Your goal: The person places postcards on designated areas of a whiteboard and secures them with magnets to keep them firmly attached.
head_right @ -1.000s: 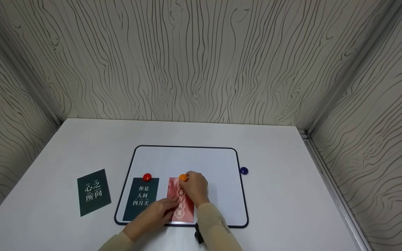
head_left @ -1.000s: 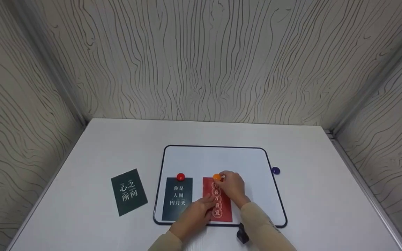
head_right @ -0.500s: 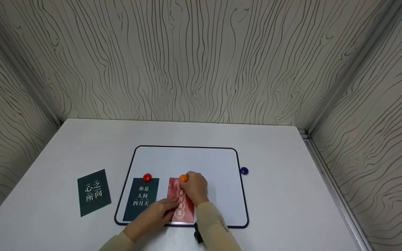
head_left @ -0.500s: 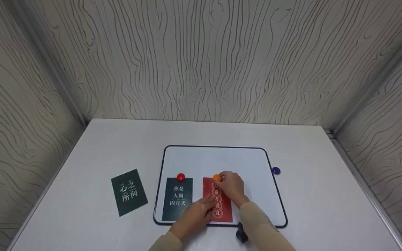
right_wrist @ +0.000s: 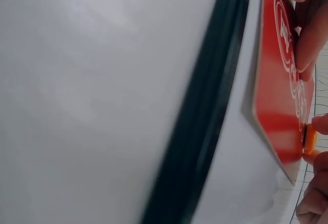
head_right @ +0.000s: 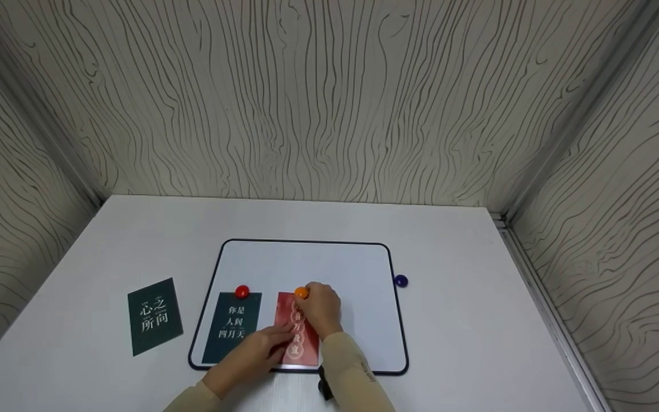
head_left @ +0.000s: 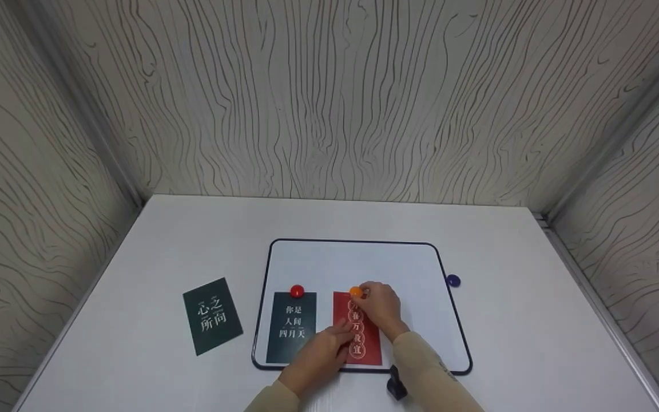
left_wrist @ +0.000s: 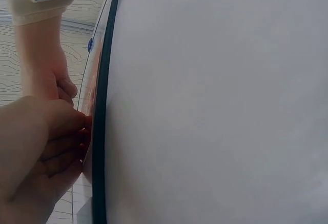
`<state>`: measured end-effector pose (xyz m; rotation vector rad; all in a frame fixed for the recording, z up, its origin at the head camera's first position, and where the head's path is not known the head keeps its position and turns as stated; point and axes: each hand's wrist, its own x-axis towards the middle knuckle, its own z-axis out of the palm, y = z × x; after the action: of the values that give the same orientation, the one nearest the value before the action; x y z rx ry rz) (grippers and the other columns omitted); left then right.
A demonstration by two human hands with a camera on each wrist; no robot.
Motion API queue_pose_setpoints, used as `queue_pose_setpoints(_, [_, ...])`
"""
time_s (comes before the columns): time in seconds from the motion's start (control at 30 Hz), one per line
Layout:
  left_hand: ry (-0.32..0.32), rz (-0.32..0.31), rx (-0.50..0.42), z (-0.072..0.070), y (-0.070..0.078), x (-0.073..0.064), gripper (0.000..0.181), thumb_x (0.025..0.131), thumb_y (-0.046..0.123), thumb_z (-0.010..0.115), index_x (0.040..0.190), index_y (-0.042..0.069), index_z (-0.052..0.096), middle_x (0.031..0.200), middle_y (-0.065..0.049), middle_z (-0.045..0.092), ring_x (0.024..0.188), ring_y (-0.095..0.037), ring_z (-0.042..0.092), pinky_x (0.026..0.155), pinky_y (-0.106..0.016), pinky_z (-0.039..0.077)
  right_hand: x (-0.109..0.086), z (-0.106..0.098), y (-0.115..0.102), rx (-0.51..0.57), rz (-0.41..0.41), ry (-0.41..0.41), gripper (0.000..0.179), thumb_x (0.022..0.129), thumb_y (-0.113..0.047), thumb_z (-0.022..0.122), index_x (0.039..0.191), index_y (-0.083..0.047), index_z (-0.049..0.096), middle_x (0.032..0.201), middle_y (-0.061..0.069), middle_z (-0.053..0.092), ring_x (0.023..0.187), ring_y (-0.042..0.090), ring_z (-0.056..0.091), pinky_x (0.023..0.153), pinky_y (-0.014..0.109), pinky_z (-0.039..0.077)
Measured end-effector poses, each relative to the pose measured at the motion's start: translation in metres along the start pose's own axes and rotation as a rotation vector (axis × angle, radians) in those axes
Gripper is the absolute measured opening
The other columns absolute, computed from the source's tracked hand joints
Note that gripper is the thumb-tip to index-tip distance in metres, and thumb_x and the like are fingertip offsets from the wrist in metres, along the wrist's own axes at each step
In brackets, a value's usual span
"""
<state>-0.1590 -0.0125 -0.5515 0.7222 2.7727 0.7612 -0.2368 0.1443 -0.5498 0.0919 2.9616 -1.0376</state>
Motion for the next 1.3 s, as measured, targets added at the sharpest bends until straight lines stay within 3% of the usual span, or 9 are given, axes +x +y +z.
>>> queue_pose_setpoints(0.67, [-0.013, -0.033, -0.041, 0.000, 0.002, -0.001, 0.041, 0.093, 0.017, 0.060, 0.134, 0.019, 0.057, 0.147, 0.002, 0.050, 0.139, -0.019, 0.046, 0.111, -0.037, 0.043, -0.005, 0.002, 0.001, 0.033, 0.021, 0.017, 0.038, 0.084, -0.023, 0.073, 0.114, -0.001, 0.067, 0.109, 0.015, 0.073, 0.097, 0.027, 0.070, 0.088, 0.041, 0.059])
queue_pose_setpoints(0.93, [-0.019, -0.045, -0.028, -0.002, 0.004, 0.001, 0.039, 0.092, 0.018, 0.061, 0.132, 0.019, 0.059, 0.145, 0.002, 0.052, 0.138, -0.019, 0.047, 0.110, -0.038, 0.045, -0.007, -0.001, 0.000, 0.043, 0.034, 0.010, 0.040, 0.083, -0.021, 0.073, 0.117, -0.001, 0.066, 0.102, 0.013, 0.073, 0.078, 0.015, 0.066, 0.073, 0.032, 0.059])
queue_pose_setpoints(1.13, [0.026, -0.067, -0.036, -0.001, 0.006, 0.004, 0.035, 0.092, 0.020, 0.062, 0.127, 0.016, 0.063, 0.140, -0.002, 0.059, 0.133, -0.022, 0.053, 0.104, -0.037, 0.050, -0.011, -0.003, 0.001, 0.041, 0.024, 0.006, 0.039, 0.083, -0.021, 0.074, 0.116, -0.003, 0.067, 0.091, 0.008, 0.072, 0.066, 0.010, 0.055, 0.058, 0.020, 0.047])
queue_pose_setpoints(1.3, [0.068, -0.067, -0.041, -0.002, 0.008, 0.005, 0.028, 0.092, 0.018, 0.063, 0.119, 0.012, 0.067, 0.134, -0.005, 0.062, 0.127, -0.023, 0.058, 0.100, -0.035, 0.053, -0.017, -0.005, 0.003, 0.031, -0.001, 0.020, 0.035, 0.083, -0.023, 0.073, 0.112, -0.004, 0.069, 0.084, 0.005, 0.070, 0.063, 0.010, 0.049, 0.054, 0.018, 0.039])
